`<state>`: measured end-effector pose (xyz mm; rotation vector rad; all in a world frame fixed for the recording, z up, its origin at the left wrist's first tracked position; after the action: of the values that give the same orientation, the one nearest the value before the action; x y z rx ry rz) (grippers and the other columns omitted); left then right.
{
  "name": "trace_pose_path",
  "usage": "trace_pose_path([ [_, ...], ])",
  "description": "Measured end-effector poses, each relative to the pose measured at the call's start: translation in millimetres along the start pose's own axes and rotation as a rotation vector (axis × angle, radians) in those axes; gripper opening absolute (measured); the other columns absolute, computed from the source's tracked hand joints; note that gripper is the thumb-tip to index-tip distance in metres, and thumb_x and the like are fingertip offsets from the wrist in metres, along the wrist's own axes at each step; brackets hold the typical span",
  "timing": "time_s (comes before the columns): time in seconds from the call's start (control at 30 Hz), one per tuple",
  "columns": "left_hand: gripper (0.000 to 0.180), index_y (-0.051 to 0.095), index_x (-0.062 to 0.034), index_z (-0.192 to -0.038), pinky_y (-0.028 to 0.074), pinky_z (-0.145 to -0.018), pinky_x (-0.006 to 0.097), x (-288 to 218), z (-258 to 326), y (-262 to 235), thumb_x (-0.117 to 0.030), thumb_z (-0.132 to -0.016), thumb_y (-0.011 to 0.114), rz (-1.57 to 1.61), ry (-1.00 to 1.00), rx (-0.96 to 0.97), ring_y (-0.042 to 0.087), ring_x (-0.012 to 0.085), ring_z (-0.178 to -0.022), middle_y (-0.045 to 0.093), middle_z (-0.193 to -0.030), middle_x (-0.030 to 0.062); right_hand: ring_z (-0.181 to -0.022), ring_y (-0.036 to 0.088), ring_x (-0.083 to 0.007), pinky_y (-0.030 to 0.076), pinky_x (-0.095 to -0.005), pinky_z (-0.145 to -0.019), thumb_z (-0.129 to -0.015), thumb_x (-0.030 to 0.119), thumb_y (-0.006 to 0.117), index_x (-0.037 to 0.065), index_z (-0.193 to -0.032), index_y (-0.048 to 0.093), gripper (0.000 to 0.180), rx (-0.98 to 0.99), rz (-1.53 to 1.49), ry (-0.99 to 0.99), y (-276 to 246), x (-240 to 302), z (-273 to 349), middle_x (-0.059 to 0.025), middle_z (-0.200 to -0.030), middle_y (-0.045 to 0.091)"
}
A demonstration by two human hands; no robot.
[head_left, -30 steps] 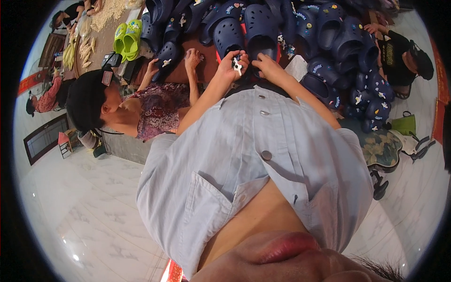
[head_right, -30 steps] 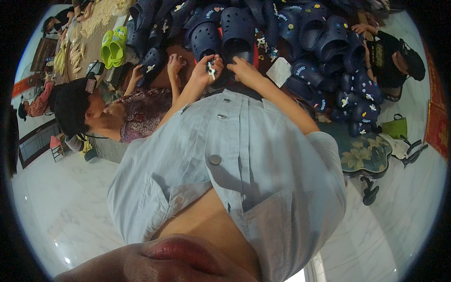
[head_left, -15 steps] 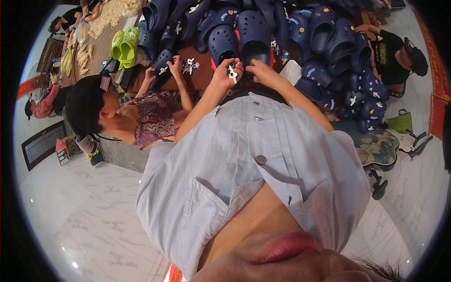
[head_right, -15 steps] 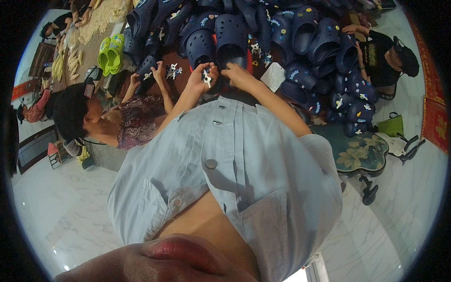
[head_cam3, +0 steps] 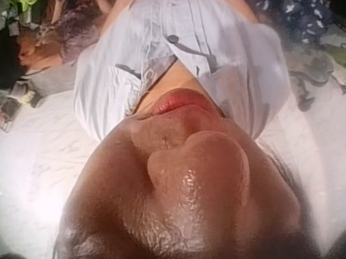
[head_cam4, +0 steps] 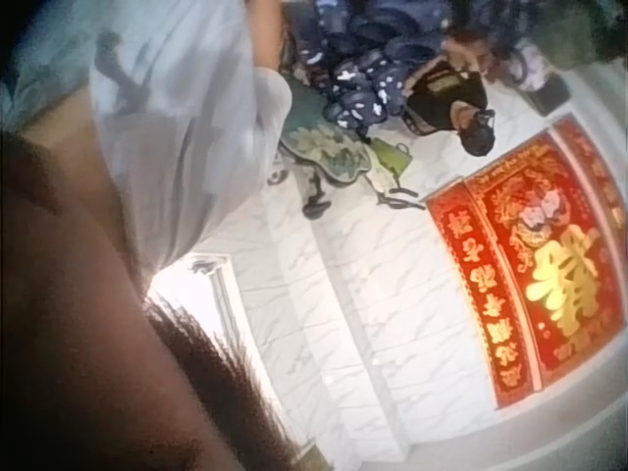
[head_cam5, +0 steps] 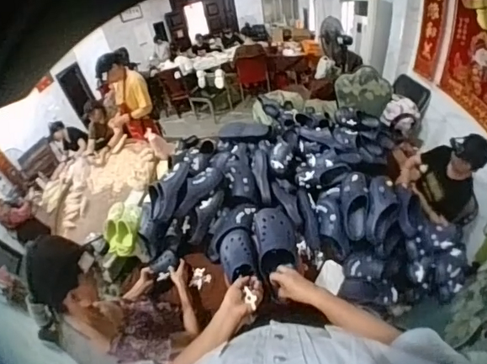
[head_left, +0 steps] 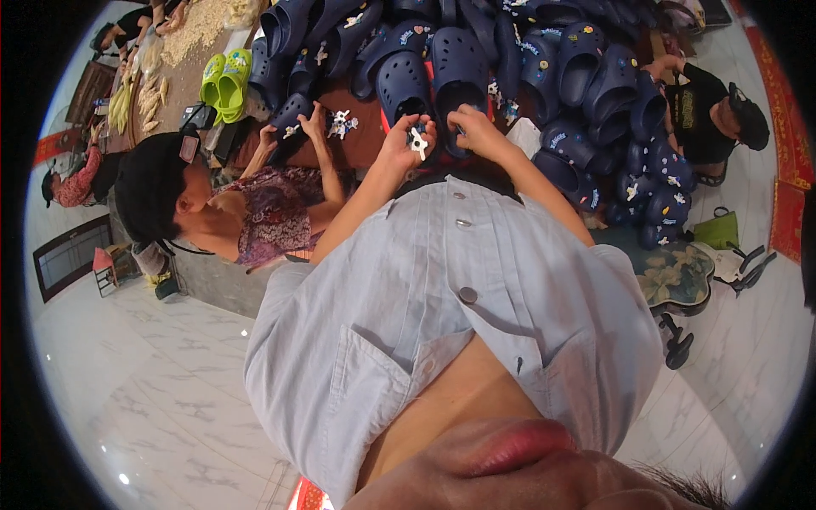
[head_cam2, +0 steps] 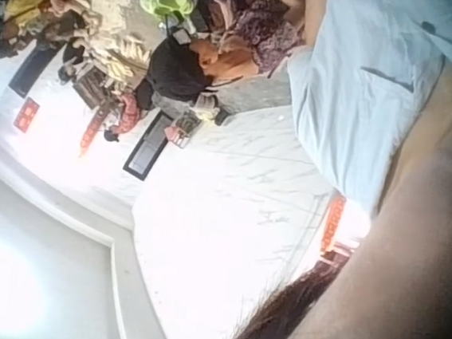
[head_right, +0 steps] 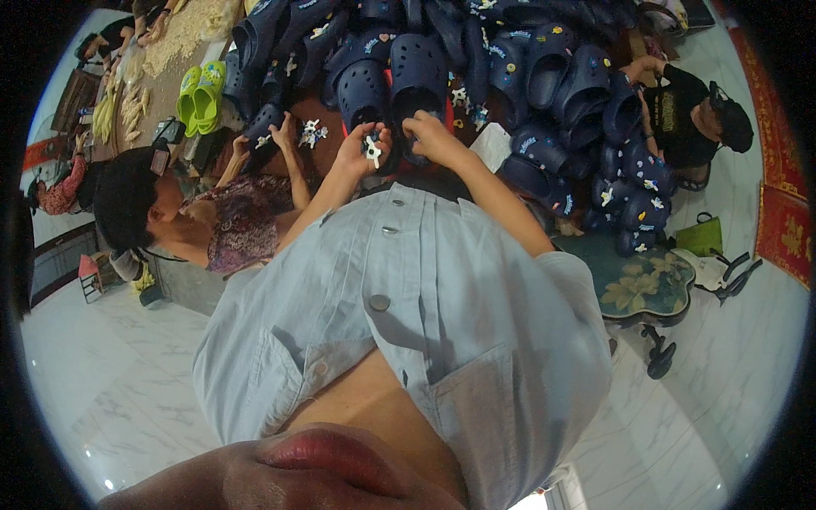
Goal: Attaching decorative charms into the holes of foam clogs.
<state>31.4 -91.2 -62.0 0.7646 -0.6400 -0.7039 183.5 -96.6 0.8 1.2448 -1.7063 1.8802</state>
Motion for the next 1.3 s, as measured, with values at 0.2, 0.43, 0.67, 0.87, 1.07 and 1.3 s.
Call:
trace_pose_path([
  [0.2, 0.024, 0.058, 0.0006, -0.091, 0.050, -0.058, 0.032, 0, 1, -7, -0.021, -0.088, 0.050, -0.110, 0.067, -0.086, 0.062, 0.0247, -0.075, 0.063, -0.088, 0.0161, -0.082, 0.054, -0.0331, 0.045, -0.0374, -0.071, -0.064, -0.004, 0.060, 0.003, -0.085, 0.054, 0.023, -0.103, -0.023, -0.065, -30, 32, -14, -0.0143, -0.087, 0.049],
  [0.43, 0.025, 0.059, -0.0062, -0.096, 0.054, -0.068, 0.039, 8, 0, 7, -0.026, -0.092, 0.045, -0.202, 0.219, -0.063, 0.064, 0.0235, -0.081, 0.065, -0.093, 0.0107, -0.089, 0.054, -0.0295, 0.046, -0.0374, -0.076, -0.065, -0.002, 0.061, 0.005, -0.090, 0.058, 0.026, -0.135, -0.036, -0.252, -19, 84, -36, -0.0130, -0.089, 0.050],
  [0.67, 0.028, 0.060, -0.0106, -0.100, 0.052, -0.075, 0.035, -3, 0, 9, -0.031, -0.093, 0.042, -0.333, 0.223, 0.119, 0.062, 0.0202, -0.091, 0.063, -0.100, 0.0053, -0.094, 0.055, -0.0290, 0.054, -0.0371, -0.070, -0.068, 0.006, 0.062, 0.007, -0.096, 0.058, 0.028, -0.092, 0.302, -0.335, 17, 99, -29, -0.0102, -0.096, 0.053],
  [0.87, 0.029, 0.060, -0.0099, -0.102, 0.053, -0.074, 0.034, -3, 3, 11, -0.031, -0.093, 0.043, -0.210, 0.267, 0.218, 0.062, 0.0201, -0.091, 0.063, -0.099, 0.0047, -0.093, 0.058, -0.0260, 0.055, -0.0350, -0.070, -0.072, 0.013, 0.063, 0.009, -0.094, 0.059, 0.023, -0.171, 0.338, -0.400, 14, 110, -28, -0.0083, -0.096, 0.057],
  [1.07, 0.028, 0.058, -0.0111, -0.102, 0.052, -0.080, 0.039, 2, 15, 19, -0.035, -0.092, 0.048, -0.125, 0.200, 0.347, 0.063, 0.0235, -0.089, 0.063, -0.098, 0.0071, -0.091, 0.059, -0.0222, 0.053, -0.0326, -0.073, -0.073, 0.013, 0.065, 0.008, -0.094, 0.063, 0.022, -0.277, 0.211, -0.367, -11, 114, -28, -0.0047, -0.097, 0.060],
  [1.3, 0.036, 0.060, -0.0035, -0.105, 0.054, -0.071, 0.045, -1, 19, 24, -0.035, -0.091, 0.048, -0.111, 0.185, 0.340, 0.062, 0.0355, -0.090, 0.063, -0.098, 0.0183, -0.085, 0.058, -0.0244, 0.049, -0.0359, -0.073, -0.075, 0.014, 0.064, 0.007, -0.092, 0.064, 0.019, -0.343, 0.318, -0.203, -34, 76, -25, -0.0064, -0.087, 0.060],
])
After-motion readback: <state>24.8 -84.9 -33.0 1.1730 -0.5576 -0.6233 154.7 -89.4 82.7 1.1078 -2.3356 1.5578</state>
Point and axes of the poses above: each hand's wrist, its own z-axis away from the middle knuckle, its own y-axis out of the palm, x = y × z, the point moved 5 cm from there along -z, towards the middle knuckle
